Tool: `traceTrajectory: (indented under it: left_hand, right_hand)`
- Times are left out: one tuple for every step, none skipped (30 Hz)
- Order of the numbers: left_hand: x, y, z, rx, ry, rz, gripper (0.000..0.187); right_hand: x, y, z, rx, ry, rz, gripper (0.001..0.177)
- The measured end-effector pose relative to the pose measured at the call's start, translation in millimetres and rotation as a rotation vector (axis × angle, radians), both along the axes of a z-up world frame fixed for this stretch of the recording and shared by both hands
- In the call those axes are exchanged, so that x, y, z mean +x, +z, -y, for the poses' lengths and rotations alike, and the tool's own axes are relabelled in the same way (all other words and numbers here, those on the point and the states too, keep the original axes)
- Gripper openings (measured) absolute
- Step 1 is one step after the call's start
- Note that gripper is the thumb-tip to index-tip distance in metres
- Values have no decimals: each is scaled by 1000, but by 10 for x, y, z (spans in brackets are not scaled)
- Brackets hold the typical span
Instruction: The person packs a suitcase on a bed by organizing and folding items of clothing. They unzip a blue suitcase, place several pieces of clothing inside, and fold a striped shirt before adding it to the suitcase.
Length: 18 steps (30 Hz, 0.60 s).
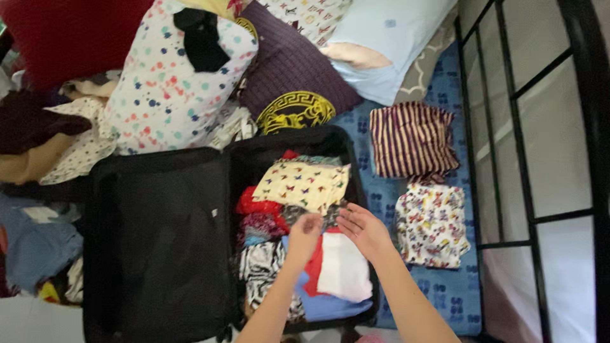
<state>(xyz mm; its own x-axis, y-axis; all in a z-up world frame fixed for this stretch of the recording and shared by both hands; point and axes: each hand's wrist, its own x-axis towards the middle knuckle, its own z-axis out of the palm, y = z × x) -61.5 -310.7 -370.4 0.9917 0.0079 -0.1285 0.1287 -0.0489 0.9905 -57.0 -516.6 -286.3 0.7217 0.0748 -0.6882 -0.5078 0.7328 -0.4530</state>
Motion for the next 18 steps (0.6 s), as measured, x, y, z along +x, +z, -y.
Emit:
traceTrajectory:
  left_hand:
    - [-133,-93,-64,35,-37,-13,21]
    - [-264,-187,-112,70,-74,-25,23]
    - [-385,-279,-138,66,-87,-81,21]
    - [-503,-379,-143,64,-99,-137,19]
    - [-647,-491,-138,59,-113,-197,17]
    - [-776,-614,-148,61,-139,-241,18]
    - [-855,-746,-164,64,-169,-279,19]
    - [-932,-885,-178,67,-199,-318,20]
    - [-997,-1028,-163,111,-196,-314,21]
    - [-1054,-1166,-147,155,-192,-310,22]
    - [-1113,-1286,-130,197,-187,-306,22]
    - [-1165,-1389,-122,201,-235,-372,25]
    - [-1220,-1472,-124,205,-280,-439,27]
    - [-1281,-1531,-124,209,-325,-506,30]
    - [-1334,-1563,-131,194,-370,-514,32]
    - [-1400,-1569,-130,178,-416,-522,34]
    - [-1417,-1558,-117,164,-466,-526,37]
    - [-1431,-1533,-94,235,-468,-478,39]
  right_hand:
    - [-121,-61,-84,-18,13,-11,44]
    - [-237,-125,-150,-21,0,-28,45]
    - [-350,-186,-211,-24,-19,-46,45]
    - [-457,-250,-266,-27,-37,-64,46]
    - [-590,-316,-297,-40,-35,-71,47]
    - [-719,-382,-321,-54,-33,-78,48]
    - [-821,-447,-353,-67,-35,-81,48]
    - [-932,-510,-387,-83,-39,-100,48]
    - [-1041,-571,-398,-100,-43,-117,48]
    - [-1147,-632,-408,-117,-47,-135,48]
    - [-1249,-684,-410,-123,-58,-134,48]
    - [-1353,-743,-411,-129,-69,-134,49]
    - [-1455,-809,-416,-134,-77,-134,49]
    - [-1537,-862,-418,-145,-81,-151,50]
    - [-1576,-907,-425,-154,-84,-165,50]
    - [-1619,-953,-431,-164,-86,-178,51]
    - [-1657,-1008,-435,-163,-89,-188,51]
    - [-1688,-1036,-442,-162,-92,-198,51]
